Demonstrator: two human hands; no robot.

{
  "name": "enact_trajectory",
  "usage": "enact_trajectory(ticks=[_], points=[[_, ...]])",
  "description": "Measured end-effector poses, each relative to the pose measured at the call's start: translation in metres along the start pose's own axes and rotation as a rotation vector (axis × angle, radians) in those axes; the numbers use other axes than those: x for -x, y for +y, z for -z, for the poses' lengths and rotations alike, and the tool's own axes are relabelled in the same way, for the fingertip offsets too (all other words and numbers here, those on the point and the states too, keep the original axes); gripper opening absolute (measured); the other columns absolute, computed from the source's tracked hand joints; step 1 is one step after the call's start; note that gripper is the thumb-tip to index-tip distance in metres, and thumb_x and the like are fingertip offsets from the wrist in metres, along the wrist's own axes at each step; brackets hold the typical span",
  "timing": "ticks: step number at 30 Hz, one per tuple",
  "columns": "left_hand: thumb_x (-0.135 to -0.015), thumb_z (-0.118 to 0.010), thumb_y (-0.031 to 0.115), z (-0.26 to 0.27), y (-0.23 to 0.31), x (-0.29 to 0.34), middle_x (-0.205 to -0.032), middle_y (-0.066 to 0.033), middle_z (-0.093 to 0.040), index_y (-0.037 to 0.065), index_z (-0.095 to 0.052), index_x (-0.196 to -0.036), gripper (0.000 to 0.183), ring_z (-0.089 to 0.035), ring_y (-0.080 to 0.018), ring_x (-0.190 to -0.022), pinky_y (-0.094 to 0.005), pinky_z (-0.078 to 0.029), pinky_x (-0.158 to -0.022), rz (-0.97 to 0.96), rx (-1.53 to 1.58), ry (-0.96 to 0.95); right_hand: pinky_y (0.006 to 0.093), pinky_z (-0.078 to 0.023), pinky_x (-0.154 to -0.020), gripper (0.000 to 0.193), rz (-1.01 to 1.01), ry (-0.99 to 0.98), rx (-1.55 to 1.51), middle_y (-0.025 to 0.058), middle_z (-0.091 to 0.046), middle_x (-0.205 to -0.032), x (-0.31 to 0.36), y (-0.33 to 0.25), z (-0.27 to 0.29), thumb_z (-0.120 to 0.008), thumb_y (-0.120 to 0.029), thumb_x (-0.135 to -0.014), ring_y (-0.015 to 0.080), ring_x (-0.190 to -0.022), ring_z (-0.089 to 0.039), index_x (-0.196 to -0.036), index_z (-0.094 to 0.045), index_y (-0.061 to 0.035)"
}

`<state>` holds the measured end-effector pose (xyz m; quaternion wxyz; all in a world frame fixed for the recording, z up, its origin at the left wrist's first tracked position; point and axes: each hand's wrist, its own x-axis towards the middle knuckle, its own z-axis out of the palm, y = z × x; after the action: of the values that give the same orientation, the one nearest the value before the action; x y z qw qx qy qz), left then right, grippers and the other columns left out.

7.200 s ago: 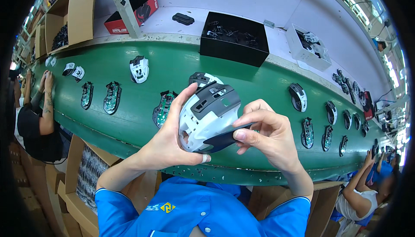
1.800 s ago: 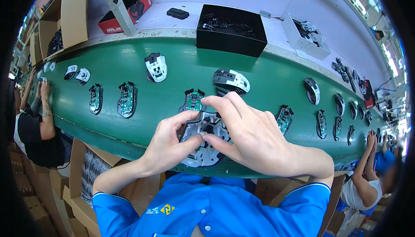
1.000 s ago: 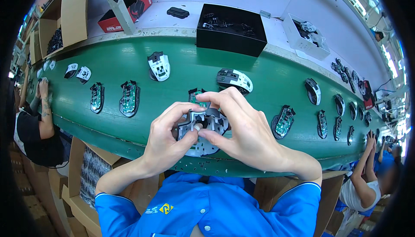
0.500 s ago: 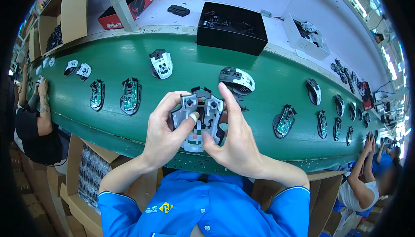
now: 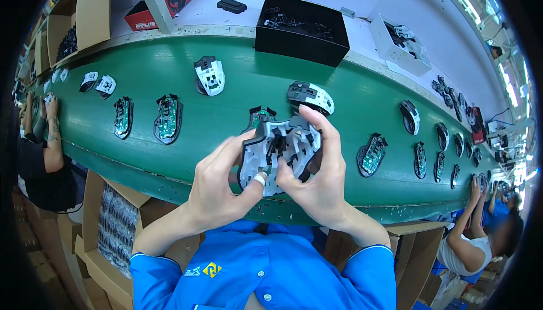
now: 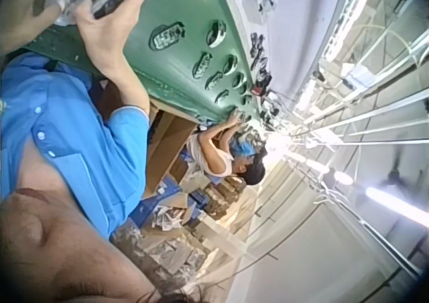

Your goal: The person assembles computer mice on a green assembly line. They pick up a mouse base, insert a black plastic component, and then attach a white top shell to complete the unit. The process is repeated for multiple units, with the person occasionally reaching into a box to retrieve parts.

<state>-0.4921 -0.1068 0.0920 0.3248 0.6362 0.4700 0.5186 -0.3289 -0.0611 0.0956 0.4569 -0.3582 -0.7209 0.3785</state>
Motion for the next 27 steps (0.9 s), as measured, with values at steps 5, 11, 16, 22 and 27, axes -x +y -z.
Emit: enact_trajectory(ticks=[5, 11, 16, 22, 27], points=[[-0.073, -0.06, 0.001, -0.003, -0.002, 0.004, -0.105, -0.0218, -0.059, -0.004, -0.047, -0.121, 0.051, -0.064, -0.0337, -0.086, -0.0372, -0.053, -0.071, -0.059, -0.08, 0.047, 0.0301, -0.044, -0.09, 0.073, 0.018, -0.087, 0.092, 0.0158, -0.04, -0.129, 0.006, -0.004, 0.001, -0.063, 0.005, -0.071, 0.0177, -0.107, -0.051, -0.135, -0.027, 0.0025], [-0.074, -0.06, -0.001, -0.002, -0.003, 0.006, -0.104, -0.022, -0.059, -0.004, -0.046, -0.121, 0.049, -0.065, -0.0346, -0.085, -0.0374, -0.054, -0.068, -0.047, -0.068, 0.041, 0.0271, -0.052, -0.077, 0.076, 0.143, -0.012, 0.194, 0.0182, -0.046, -0.125, 0.007, 0.006, -0.006, -0.069, 0.002, -0.069, 0.0168, -0.098, -0.058, -0.134, -0.031, 0.0047], [-0.074, -0.06, -0.001, 0.0, -0.004, 0.005, -0.103, -0.0221, -0.059, -0.004, -0.045, -0.121, 0.049, -0.064, -0.0348, -0.083, -0.038, -0.054, -0.066, -0.011, -0.079, 0.028, 0.031, -0.044, -0.092, 0.073, -0.075, -0.087, 0.066, 0.0148, -0.038, -0.131, 0.008, -0.004, -0.007, -0.061, 0.007, -0.073, 0.0184, -0.109, -0.051, -0.136, -0.024, 0.0041], [-0.075, -0.059, -0.001, -0.002, -0.005, 0.004, -0.102, -0.0223, -0.059, -0.005, -0.045, -0.12, 0.047, -0.064, -0.0347, -0.082, -0.0379, -0.054, -0.065, -0.044, -0.071, 0.053, 0.0301, -0.045, -0.091, 0.07, -0.153, -0.057, -0.025, 0.0118, -0.04, -0.126, 0.009, -0.009, -0.011, -0.061, 0.006, -0.074, 0.0168, -0.107, -0.051, -0.135, -0.027, 0.0021], [-0.076, -0.055, -0.001, -0.004, -0.007, 0.005, -0.088, -0.0173, -0.062, -0.007, -0.047, -0.119, 0.044, -0.064, -0.0222, -0.074, -0.0323, -0.05, -0.066, -0.07, -0.053, 0.121, 0.0275, -0.047, -0.084, 0.068, -0.123, 0.033, -0.093, 0.0101, -0.048, -0.112, 0.012, -0.004, -0.021, -0.064, 0.005, -0.074, 0.014, -0.097, -0.054, -0.133, -0.03, 0.0015]])
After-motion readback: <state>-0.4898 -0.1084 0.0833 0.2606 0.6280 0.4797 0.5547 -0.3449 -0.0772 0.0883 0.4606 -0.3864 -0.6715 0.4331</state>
